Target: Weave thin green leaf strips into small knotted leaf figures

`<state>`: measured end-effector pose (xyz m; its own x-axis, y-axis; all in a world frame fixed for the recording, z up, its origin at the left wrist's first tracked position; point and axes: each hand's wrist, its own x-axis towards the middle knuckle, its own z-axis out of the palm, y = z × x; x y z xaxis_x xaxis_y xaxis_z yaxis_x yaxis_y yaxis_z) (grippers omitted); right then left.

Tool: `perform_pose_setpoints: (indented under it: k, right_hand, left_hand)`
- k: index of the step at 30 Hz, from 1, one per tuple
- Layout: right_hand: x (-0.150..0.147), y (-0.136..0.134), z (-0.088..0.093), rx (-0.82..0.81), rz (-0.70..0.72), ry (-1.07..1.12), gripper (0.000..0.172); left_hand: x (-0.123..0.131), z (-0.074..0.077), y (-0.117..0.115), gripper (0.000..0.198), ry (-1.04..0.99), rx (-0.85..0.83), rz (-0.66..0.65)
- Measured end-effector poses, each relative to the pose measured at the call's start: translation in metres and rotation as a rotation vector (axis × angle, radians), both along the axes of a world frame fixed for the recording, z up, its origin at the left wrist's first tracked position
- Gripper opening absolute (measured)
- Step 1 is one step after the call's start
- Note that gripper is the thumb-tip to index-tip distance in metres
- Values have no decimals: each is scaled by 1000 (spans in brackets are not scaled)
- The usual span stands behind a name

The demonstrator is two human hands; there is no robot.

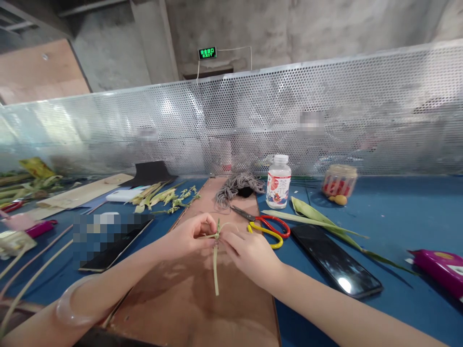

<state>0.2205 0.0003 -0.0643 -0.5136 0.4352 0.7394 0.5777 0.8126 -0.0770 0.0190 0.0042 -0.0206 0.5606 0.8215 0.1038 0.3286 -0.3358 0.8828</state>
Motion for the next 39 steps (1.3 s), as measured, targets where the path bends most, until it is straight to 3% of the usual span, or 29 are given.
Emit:
perform_pose_setpoints:
  k: [5, 12, 19, 29, 39]
  right_hand:
    - [2, 1, 8, -30, 9, 38, 15]
    - [-3, -4, 6, -289, 73, 110, 22]
    - [-6, -3, 7, -312, 74, 163, 9]
    - [-6, -10, 7, -362, 139, 179, 17]
    - [-6, -13, 14, -402, 180, 286, 8]
  left_hand:
    - [1, 0, 1, 22, -85, -26, 44]
    - [6, 1, -2, 17, -104, 0, 17]
    - [6, -4, -2, 23, -35, 51, 68]
    - [9, -1, -11, 24, -25, 101, 74]
    - [10, -2, -10, 18, -102, 83, 46]
